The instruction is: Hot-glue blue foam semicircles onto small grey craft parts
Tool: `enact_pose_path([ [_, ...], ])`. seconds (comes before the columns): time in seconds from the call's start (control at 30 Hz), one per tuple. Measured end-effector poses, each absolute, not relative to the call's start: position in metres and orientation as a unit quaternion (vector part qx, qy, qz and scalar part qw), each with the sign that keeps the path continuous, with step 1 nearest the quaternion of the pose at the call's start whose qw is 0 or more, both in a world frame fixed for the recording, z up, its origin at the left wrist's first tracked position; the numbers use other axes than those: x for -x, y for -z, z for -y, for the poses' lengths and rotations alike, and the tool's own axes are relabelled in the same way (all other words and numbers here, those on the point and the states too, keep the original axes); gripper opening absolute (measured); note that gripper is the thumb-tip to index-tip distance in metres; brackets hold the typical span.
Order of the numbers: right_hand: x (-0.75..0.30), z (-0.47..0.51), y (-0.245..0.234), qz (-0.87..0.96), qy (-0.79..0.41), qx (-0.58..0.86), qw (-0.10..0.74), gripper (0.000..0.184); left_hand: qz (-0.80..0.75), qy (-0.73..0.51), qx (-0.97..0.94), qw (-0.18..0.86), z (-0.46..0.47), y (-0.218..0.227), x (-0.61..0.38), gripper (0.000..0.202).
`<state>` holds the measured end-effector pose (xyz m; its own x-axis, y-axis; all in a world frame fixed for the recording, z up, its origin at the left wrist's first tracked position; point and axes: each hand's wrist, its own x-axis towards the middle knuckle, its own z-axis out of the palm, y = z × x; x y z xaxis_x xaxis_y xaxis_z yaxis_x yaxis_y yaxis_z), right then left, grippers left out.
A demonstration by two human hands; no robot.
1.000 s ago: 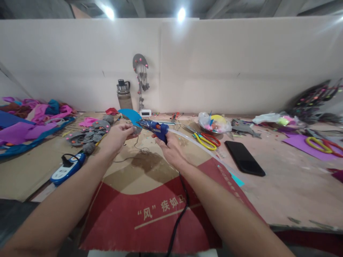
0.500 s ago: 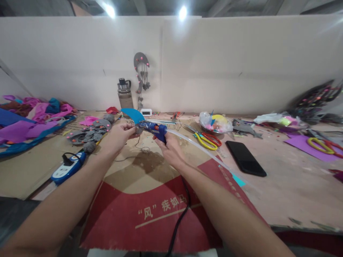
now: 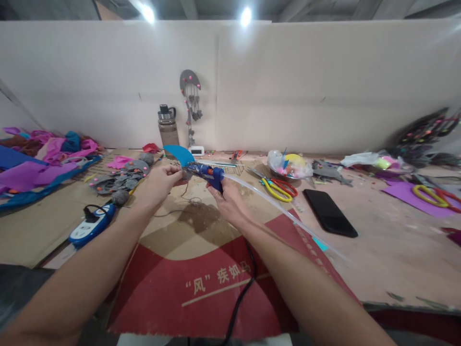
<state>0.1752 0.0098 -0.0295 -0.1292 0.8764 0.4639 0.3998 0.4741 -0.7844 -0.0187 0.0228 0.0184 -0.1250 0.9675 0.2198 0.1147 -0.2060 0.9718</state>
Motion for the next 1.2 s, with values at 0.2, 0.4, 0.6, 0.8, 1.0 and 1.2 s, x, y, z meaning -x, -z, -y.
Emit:
enact_pose_path([
  [0.2,-0.1756,-0.0102,0.0299,0.713,-0.229,0.461,0.475,0.022,-0.506,-0.558,-0.536,0.382,-0.0205,-0.0217,0.0171,0.009],
  [0.4,-0.1757,-0.0075,0.0258,0.719,-0.226,0.461,0.468,0.022,-0.504,-0.561,-0.535,0.382,-0.0194,-0.0228,0.0161,0.008],
  [0.6,-0.1756,-0.0089,0.0281,0.714,-0.228,0.466,0.47,0.023,-0.496,-0.566,-0.531,0.391,-0.0198,-0.0219,0.0169,0.011],
  [0.8,-0.1762,-0.0096,0.0279,0.715,-0.229,0.455,0.479,0.021,-0.483,-0.572,-0.524,0.406,-0.0227,-0.0194,0.0188,0.016],
  [1.0,-0.1767,-0.0086,0.0276,0.714,-0.23,0.459,0.476,0.019,-0.474,-0.59,-0.513,0.405,-0.0269,-0.0152,0.0212,0.022],
  [1.2,-0.1779,-0.0082,0.0268,0.712,-0.239,0.466,0.468,0.017,-0.473,-0.6,-0.514,0.389,-0.0281,-0.0142,0.0226,0.019],
])
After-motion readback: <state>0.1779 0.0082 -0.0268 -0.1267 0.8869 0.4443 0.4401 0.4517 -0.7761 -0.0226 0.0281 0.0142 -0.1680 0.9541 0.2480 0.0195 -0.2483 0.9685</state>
